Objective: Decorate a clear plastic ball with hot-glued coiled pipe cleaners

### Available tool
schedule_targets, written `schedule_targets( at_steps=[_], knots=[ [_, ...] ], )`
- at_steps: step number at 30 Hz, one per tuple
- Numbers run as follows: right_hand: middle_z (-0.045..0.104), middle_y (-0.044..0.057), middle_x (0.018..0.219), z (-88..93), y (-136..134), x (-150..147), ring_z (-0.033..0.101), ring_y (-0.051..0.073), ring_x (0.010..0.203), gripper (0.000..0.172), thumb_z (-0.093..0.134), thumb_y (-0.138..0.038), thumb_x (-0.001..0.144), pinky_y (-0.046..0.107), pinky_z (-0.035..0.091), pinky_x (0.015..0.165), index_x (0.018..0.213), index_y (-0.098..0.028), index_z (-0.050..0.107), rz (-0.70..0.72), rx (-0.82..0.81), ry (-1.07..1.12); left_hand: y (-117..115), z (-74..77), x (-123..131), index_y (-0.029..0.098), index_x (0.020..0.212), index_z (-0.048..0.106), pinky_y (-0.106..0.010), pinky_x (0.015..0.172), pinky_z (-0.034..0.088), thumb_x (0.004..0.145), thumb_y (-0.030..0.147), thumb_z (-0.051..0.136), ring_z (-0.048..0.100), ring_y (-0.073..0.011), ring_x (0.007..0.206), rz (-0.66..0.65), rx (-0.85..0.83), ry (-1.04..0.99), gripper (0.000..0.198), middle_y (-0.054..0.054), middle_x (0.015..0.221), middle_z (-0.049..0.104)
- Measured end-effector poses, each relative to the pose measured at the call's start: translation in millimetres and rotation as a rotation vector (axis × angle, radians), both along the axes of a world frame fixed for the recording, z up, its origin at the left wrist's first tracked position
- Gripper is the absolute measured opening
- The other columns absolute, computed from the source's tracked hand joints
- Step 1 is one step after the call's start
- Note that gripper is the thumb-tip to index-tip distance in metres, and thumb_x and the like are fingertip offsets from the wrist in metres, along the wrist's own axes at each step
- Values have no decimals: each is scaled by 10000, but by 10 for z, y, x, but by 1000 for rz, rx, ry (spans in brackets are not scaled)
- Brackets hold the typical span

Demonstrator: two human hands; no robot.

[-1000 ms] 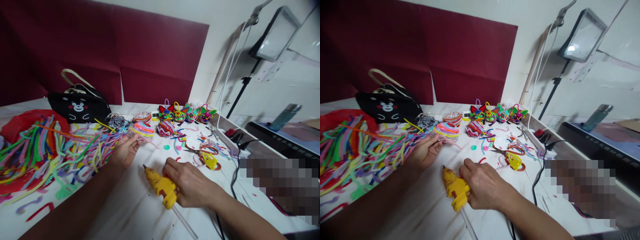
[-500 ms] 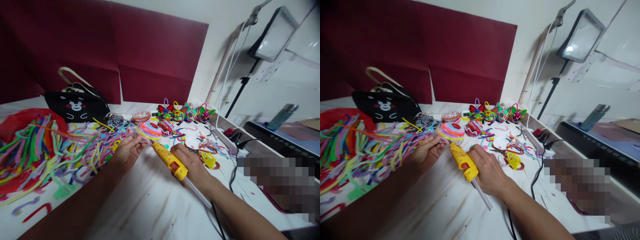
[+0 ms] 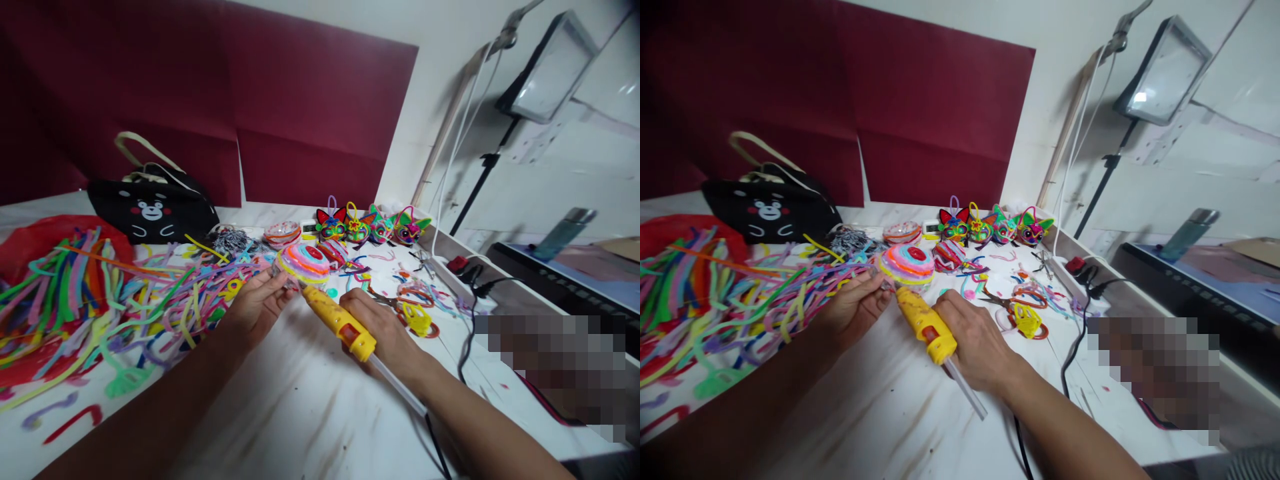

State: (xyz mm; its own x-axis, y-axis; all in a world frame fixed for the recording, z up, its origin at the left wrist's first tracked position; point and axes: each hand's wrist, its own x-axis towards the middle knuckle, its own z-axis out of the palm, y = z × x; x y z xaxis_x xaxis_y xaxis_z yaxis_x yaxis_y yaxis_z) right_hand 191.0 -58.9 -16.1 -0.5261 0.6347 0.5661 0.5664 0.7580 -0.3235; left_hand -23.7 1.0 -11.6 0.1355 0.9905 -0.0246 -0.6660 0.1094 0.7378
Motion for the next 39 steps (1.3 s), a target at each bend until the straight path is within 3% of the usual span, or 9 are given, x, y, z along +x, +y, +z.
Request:
schedule_targets(
  at_steps=[6, 28, 39],
  knots=[
    [541, 72, 961, -17, 7, 2, 542, 185, 803, 53, 477, -218, 905, 296, 451, 643, 956, -217, 464, 6, -39, 18, -11, -1, 16, 117, 744, 620, -152, 552, 534, 796, -18, 623, 643, -84, 611, -10, 3, -3, 145, -24, 714, 682],
    [515, 33, 885, -56, 20, -8, 505, 163, 745, 99, 516, -178, 857, 268, 379, 570, 919, -219, 452, -37, -29, -13, -37, -35, 68, 129, 932, 670, -165, 564, 521, 761, -18, 663, 643, -95, 631, -48, -27, -12, 226, -26, 784, 706],
    [471, 11, 826, -45, 10, -20, 468, 147, 686, 67, 492, -217, 895, 262, 333, 543, 878, -217, 427, -59, 4, -29, -48, -42, 71, 117, 842, 650, -162, 578, 541, 771, -24, 645, 652, -94, 627, -46, -29, 12, 158, -35, 767, 707]
  ],
)
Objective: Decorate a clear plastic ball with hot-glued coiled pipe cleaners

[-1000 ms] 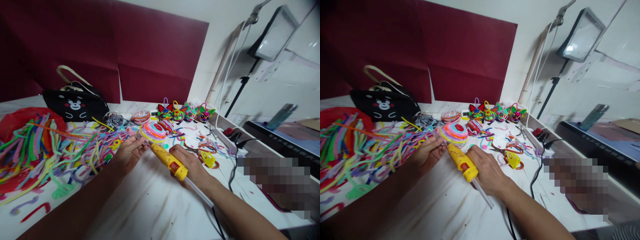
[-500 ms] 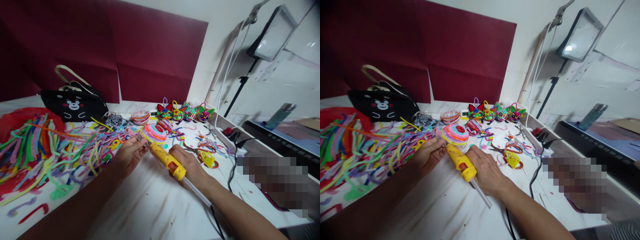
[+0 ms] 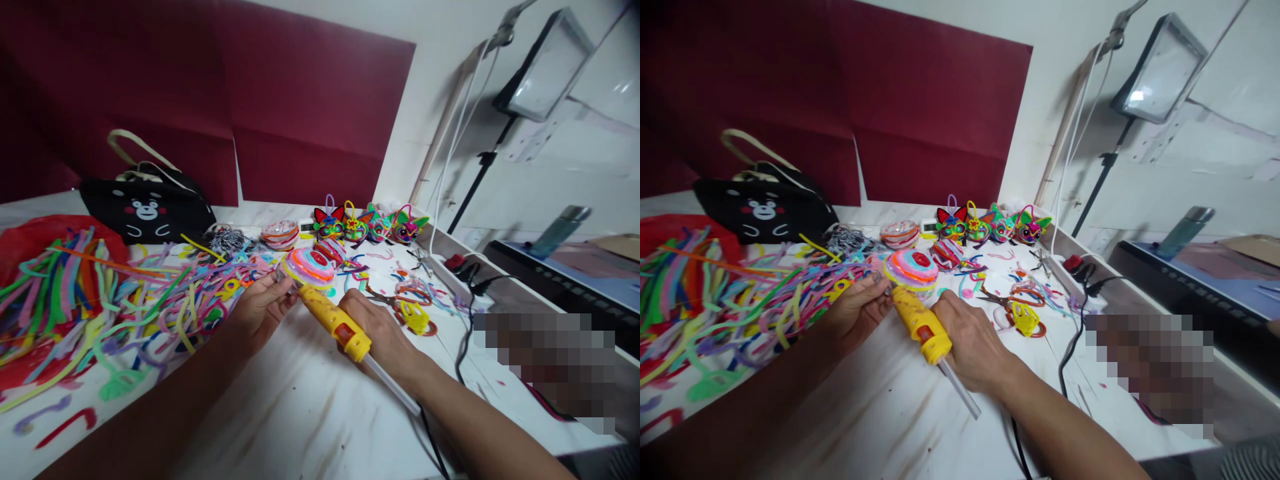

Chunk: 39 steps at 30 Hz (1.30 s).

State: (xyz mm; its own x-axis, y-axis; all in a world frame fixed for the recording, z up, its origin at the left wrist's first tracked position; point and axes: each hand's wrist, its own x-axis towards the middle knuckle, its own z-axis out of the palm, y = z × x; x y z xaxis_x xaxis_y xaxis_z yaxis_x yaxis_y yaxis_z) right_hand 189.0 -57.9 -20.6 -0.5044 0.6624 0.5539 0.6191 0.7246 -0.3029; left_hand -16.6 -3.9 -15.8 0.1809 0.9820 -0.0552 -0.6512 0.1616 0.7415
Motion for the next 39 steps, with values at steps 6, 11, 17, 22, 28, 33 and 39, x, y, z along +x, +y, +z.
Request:
schedule_targets(
  at_steps=[6, 11, 17, 22, 28, 33, 39],
  knots=[
    [475, 8, 827, 13, -13, 2, 466, 148, 682, 115, 523, -166, 850, 262, 321, 540, 871, -221, 424, -5, 4, -16, 1, 19, -5, 119, 804, 635, -155, 543, 526, 772, -31, 636, 643, -87, 614, 8, 4, -18, 154, -30, 762, 700],
    [477, 9, 818, 7, -8, 5, 466, 151, 683, 112, 523, -171, 853, 264, 320, 541, 863, -221, 424, 0, 21, -16, 7, 45, -18, 129, 795, 619, -152, 530, 517, 766, -29, 639, 624, -76, 581, 30, -11, -23, 162, -16, 734, 681],
    [469, 10, 834, 21, -38, -8, 464, 144, 680, 96, 521, -170, 843, 251, 302, 517, 869, -217, 441, -16, -8, 4, 13, 68, -22, 133, 749, 604, -149, 525, 514, 765, -31, 631, 625, -77, 582, 50, -14, -17, 167, -19, 731, 683],
    [471, 11, 846, 21, -54, -6, 472, 145, 694, 105, 526, -178, 841, 253, 314, 537, 879, -219, 438, -26, -41, 0, 25, 66, -42, 124, 735, 621, -146, 546, 515, 800, -15, 607, 624, -73, 595, 60, 4, -15, 154, -17, 716, 675],
    [467, 13, 835, 20, -41, -3, 469, 148, 683, 86, 499, -186, 854, 258, 310, 528, 873, -225, 425, -54, -18, -9, 29, 69, -59, 131, 699, 617, -144, 555, 515, 779, -12, 639, 614, -71, 578, 89, -7, -25, 165, -10, 689, 663],
    [481, 12, 836, 20, -27, 3, 483, 150, 699, 129, 529, -167, 825, 253, 327, 530, 878, -226, 427, -20, -6, -25, 15, 66, -44, 129, 692, 612, -149, 550, 517, 792, -16, 619, 623, -77, 589, 87, -13, -40, 177, -20, 719, 679],
    [481, 11, 831, 4, -20, -7, 476, 149, 698, 131, 536, -159, 825, 248, 309, 516, 878, -221, 433, -9, 5, -8, 7, 62, -15, 122, 714, 611, -145, 531, 509, 804, -29, 591, 618, -74, 576, 56, -35, -35, 177, -23, 713, 674]
  ],
)
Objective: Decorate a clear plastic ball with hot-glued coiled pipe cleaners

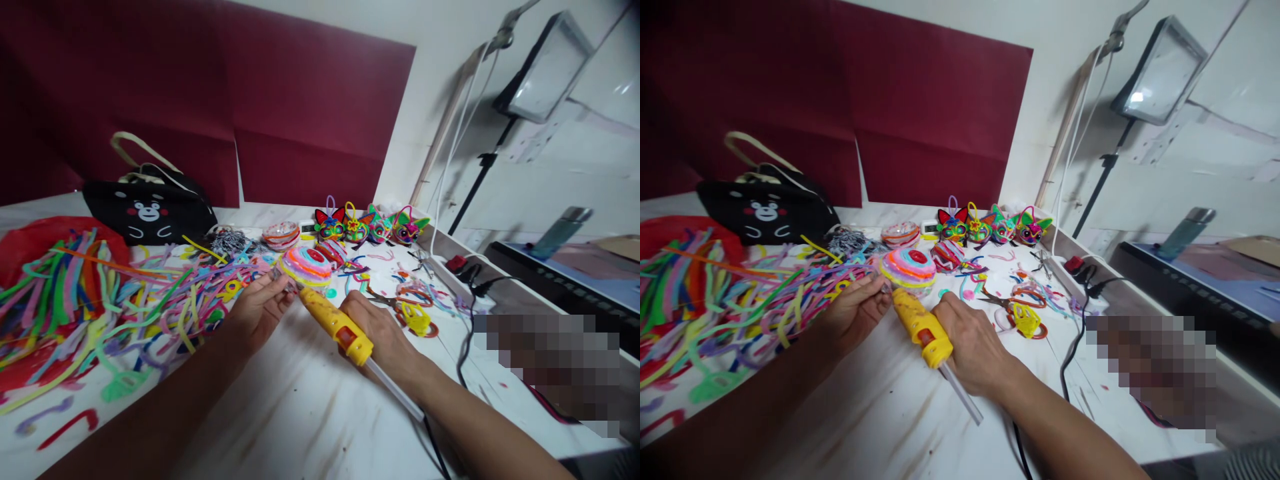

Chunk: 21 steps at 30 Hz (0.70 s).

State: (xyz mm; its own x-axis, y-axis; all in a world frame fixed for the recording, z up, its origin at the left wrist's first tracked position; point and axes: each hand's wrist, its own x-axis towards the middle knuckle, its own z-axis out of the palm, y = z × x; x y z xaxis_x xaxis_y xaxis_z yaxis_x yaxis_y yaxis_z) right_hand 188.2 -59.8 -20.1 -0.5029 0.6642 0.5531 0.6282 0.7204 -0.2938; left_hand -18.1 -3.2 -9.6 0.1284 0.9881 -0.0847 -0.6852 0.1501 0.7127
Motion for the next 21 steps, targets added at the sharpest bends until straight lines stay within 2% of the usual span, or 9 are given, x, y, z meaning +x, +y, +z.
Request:
schedule_targets(
  at_steps=[9, 21],
  knots=[
    [472, 8, 825, -3, -7, -5, 466, 144, 686, 116, 530, -167, 840, 248, 299, 518, 871, -218, 430, -5, -2, 3, -18, 17, 11, 135, 731, 618, -138, 526, 503, 759, -15, 659, 607, -73, 566, -10, -2, 11, 158, -7, 693, 661],
    [463, 11, 838, 12, -36, 4, 472, 152, 723, 77, 503, -188, 858, 258, 299, 549, 871, -219, 433, -37, -41, 18, 21, 7, -32, 120, 684, 628, -148, 543, 512, 821, -14, 581, 609, -76, 576, 55, 9, -6, 198, -27, 700, 671]
  ],
)
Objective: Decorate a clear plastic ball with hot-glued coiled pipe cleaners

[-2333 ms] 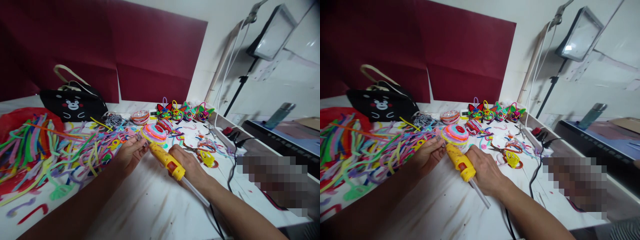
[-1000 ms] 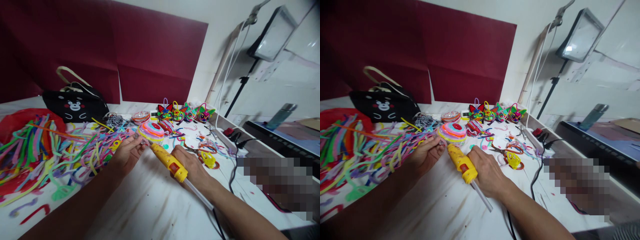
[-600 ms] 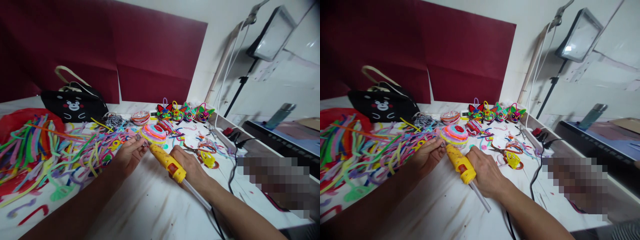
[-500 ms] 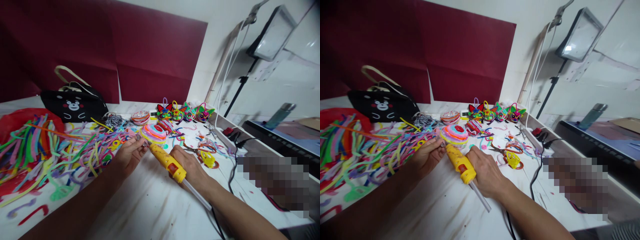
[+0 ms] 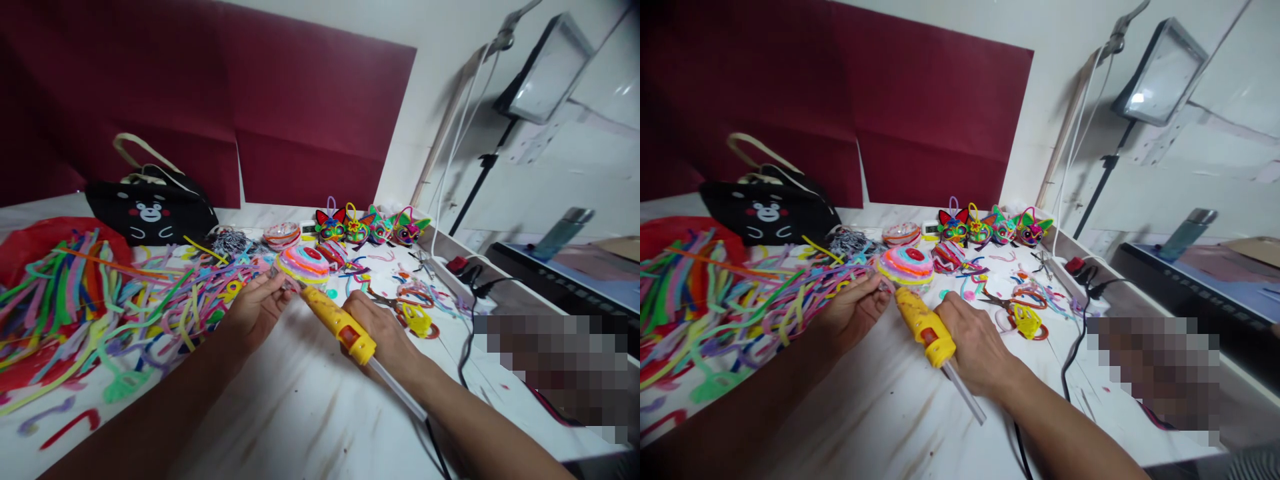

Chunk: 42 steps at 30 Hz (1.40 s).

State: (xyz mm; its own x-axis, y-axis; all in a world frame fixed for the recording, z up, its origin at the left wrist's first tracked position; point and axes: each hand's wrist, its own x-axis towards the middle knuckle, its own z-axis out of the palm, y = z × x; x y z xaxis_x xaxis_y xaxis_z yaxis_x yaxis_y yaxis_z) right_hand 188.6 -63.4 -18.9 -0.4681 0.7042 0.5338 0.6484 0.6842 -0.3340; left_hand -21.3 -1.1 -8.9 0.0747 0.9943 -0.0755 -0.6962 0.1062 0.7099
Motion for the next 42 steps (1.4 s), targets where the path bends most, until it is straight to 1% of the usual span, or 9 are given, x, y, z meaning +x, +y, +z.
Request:
schedule_targets(
  at_steps=[5, 12, 19, 23, 26, 30, 33, 38, 42],
  knots=[
    [458, 9, 855, 3, 2, 8, 466, 148, 721, 106, 509, -166, 844, 256, 298, 553, 886, -221, 429, -1, -14, 3, 9, 20, -15, 84, 722, 667, -148, 544, 518, 862, 2, 536, 631, -89, 601, -7, 30, 42, 209, -46, 679, 665],
    [461, 12, 848, -24, 44, 28, 467, 152, 717, 117, 504, -148, 835, 258, 304, 554, 882, -220, 424, 26, 2, -7, 10, 42, -20, 79, 740, 676, -145, 534, 526, 879, -23, 491, 636, -78, 607, 9, 20, 12, 253, -46, 717, 683],
    [468, 16, 845, -17, 40, 28, 471, 151, 712, 105, 500, -149, 835, 261, 317, 562, 874, -216, 429, 26, 4, -7, 14, 49, -31, 98, 766, 679, -144, 530, 523, 867, -28, 510, 637, -76, 603, 15, 5, -15, 234, -35, 746, 693],
    [484, 20, 860, 5, 18, 21, 487, 153, 737, 70, 492, -175, 862, 263, 340, 582, 878, -218, 440, 2, -14, 7, 20, 57, -28, 109, 733, 668, -143, 533, 522, 860, -36, 514, 630, -71, 586, 24, 7, -41, 246, -26, 729, 687],
    [490, 18, 860, 8, 17, 20, 492, 153, 740, 61, 493, -185, 868, 263, 343, 583, 877, -219, 443, -12, -15, 2, 20, 55, -24, 106, 746, 672, -142, 530, 521, 861, -36, 515, 629, -69, 580, 29, 3, -39, 240, -26, 733, 687],
    [476, 13, 831, -11, 35, 27, 478, 149, 704, 87, 508, -183, 846, 258, 319, 553, 858, -218, 430, 13, 19, -20, 12, 46, -21, 98, 764, 676, -142, 530, 521, 869, -25, 510, 639, -79, 601, 16, 2, -8, 232, -37, 733, 686],
    [468, 6, 827, -21, 35, 25, 466, 143, 686, 104, 519, -175, 839, 254, 299, 537, 861, -219, 427, 6, 24, -32, 1, 43, -11, 91, 755, 671, -143, 537, 522, 875, -17, 506, 633, -79, 598, 2, 5, 10, 231, -38, 705, 673],
    [463, 4, 834, -20, 22, 13, 459, 139, 681, 114, 524, -169, 836, 250, 289, 529, 871, -219, 428, 0, 21, -31, -18, 35, 11, 110, 705, 632, -140, 537, 514, 858, -20, 532, 606, -66, 573, 15, -23, 1, 224, -18, 685, 653],
    [467, 7, 832, -11, 25, 20, 465, 141, 686, 103, 512, -166, 837, 252, 297, 532, 862, -220, 428, 9, 12, -30, -16, 30, 7, 119, 713, 633, -144, 545, 513, 841, -23, 548, 616, -72, 582, 10, -20, -6, 209, -19, 694, 662]
  ],
)
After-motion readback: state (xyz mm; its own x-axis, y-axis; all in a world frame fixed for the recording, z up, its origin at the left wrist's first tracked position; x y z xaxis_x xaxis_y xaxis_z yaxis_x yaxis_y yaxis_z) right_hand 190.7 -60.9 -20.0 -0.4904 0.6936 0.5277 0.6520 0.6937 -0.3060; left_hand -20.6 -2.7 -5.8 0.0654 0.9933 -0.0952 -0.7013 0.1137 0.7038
